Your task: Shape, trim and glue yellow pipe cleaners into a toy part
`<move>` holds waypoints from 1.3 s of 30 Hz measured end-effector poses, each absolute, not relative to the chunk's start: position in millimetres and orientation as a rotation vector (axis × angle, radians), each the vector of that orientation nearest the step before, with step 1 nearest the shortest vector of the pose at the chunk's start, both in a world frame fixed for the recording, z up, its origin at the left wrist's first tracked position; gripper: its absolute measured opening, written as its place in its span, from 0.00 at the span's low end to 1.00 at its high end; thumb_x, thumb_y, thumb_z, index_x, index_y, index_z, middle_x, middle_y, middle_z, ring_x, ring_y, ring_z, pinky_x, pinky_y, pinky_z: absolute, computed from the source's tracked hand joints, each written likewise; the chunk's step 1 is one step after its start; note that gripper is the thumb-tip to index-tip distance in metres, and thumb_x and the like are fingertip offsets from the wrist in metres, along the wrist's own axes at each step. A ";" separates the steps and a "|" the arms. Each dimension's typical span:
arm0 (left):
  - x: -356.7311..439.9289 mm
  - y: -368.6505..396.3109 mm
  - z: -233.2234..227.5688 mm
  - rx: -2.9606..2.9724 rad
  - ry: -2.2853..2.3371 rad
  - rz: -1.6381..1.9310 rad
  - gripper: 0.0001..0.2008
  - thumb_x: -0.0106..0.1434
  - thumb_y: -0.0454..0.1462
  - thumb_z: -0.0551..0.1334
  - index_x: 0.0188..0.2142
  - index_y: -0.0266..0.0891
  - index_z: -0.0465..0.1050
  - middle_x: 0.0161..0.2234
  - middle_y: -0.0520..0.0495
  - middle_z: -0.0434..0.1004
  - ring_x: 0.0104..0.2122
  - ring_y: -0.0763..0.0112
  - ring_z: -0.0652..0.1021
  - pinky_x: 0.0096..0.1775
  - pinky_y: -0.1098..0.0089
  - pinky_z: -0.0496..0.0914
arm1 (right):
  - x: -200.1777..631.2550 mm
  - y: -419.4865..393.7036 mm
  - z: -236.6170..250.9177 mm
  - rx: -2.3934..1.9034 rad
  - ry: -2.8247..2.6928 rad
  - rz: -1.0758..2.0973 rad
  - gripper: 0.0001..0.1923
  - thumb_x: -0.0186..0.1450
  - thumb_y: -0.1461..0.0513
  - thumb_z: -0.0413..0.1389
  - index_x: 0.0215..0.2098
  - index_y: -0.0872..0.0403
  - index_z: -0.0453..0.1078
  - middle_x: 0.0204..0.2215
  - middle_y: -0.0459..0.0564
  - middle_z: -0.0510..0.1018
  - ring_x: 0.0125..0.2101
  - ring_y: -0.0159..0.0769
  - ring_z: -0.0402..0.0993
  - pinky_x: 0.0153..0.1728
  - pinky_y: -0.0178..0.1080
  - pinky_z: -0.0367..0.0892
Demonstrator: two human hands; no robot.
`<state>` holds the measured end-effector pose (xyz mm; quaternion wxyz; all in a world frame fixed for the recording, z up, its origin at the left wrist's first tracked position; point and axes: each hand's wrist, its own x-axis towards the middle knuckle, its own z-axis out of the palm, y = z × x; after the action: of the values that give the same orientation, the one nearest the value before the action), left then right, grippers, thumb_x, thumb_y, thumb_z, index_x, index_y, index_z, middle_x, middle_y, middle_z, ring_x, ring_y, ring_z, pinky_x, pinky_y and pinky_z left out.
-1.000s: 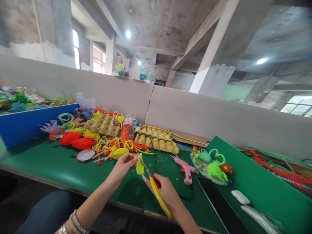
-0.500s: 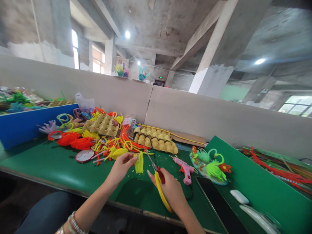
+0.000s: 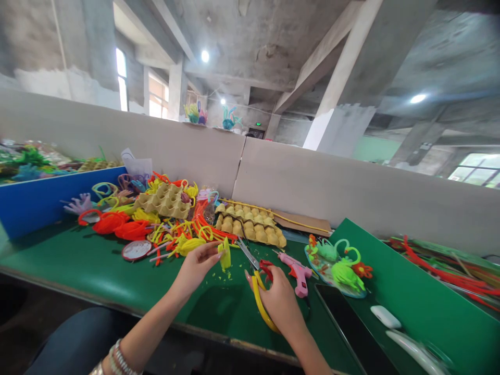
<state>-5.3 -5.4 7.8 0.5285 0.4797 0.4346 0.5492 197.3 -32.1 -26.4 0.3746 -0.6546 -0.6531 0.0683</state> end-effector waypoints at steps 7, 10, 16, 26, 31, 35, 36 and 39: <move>-5.2 -5.5 7.2 1.048 0.995 1.370 0.23 0.41 0.44 0.71 0.35 0.37 0.71 0.32 0.46 0.80 0.37 0.63 0.78 0.42 0.64 0.70 | 188.3 -36.2 -29.2 -1.513 -1.761 0.329 0.12 0.56 0.55 0.55 0.34 0.53 0.62 0.31 0.49 0.70 0.31 0.38 0.69 0.34 0.40 0.67; -6.2 -6.6 10.4 1.059 0.964 1.350 0.22 0.41 0.45 0.71 0.34 0.36 0.73 0.34 0.44 0.80 0.39 0.63 0.78 0.45 0.65 0.69 | 184.7 -39.8 -26.8 -1.504 -1.826 0.344 0.10 0.56 0.57 0.54 0.34 0.52 0.62 0.32 0.49 0.70 0.32 0.38 0.69 0.35 0.40 0.67; -7.2 -7.7 11.2 1.061 0.941 1.307 0.19 0.41 0.45 0.71 0.32 0.37 0.77 0.34 0.46 0.81 0.38 0.63 0.78 0.45 0.65 0.69 | 183.6 -39.7 -29.2 -1.524 -1.862 0.234 0.11 0.57 0.56 0.54 0.36 0.52 0.62 0.34 0.51 0.70 0.37 0.41 0.69 0.38 0.42 0.67; -8.5 -6.9 9.9 1.067 1.023 1.250 0.18 0.41 0.42 0.71 0.34 0.39 0.80 0.37 0.46 0.81 0.42 0.60 0.76 0.47 0.65 0.67 | 181.7 -40.3 -31.0 -1.588 -1.883 0.181 0.11 0.60 0.54 0.51 0.35 0.52 0.60 0.34 0.51 0.68 0.36 0.41 0.68 0.36 0.41 0.66; -7.8 -7.1 9.7 1.086 0.997 1.281 0.17 0.41 0.42 0.71 0.32 0.39 0.80 0.34 0.46 0.81 0.41 0.59 0.77 0.46 0.64 0.68 | 180.7 -41.2 -29.5 -1.629 -1.884 0.082 0.09 0.59 0.56 0.51 0.35 0.52 0.62 0.33 0.51 0.69 0.36 0.41 0.69 0.34 0.39 0.65; -7.6 -5.5 7.5 1.081 1.004 1.303 0.15 0.41 0.41 0.71 0.31 0.40 0.80 0.34 0.47 0.81 0.39 0.60 0.77 0.46 0.63 0.69 | 179.9 -41.4 -29.4 -1.666 -1.886 0.064 0.10 0.60 0.55 0.52 0.36 0.52 0.62 0.34 0.52 0.70 0.37 0.42 0.69 0.33 0.39 0.65; -7.7 -5.1 7.2 1.080 1.003 1.300 0.15 0.41 0.41 0.71 0.31 0.40 0.80 0.34 0.47 0.81 0.40 0.60 0.77 0.46 0.63 0.68 | 179.7 -41.3 -29.5 -1.681 -1.889 0.067 0.11 0.60 0.55 0.52 0.36 0.52 0.62 0.34 0.52 0.70 0.37 0.43 0.69 0.34 0.39 0.65; -8.1 -4.6 7.3 1.089 1.000 1.288 0.15 0.41 0.41 0.71 0.31 0.39 0.80 0.35 0.46 0.81 0.40 0.60 0.77 0.47 0.63 0.68 | 179.4 -40.9 -29.8 -1.714 -1.899 0.080 0.12 0.60 0.54 0.51 0.37 0.52 0.62 0.34 0.52 0.70 0.38 0.44 0.70 0.34 0.39 0.65</move>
<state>-8.1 -4.6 7.3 0.5568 0.4614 0.4237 0.5455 179.4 -40.9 -29.8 0.2870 -0.6414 -0.7109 0.0301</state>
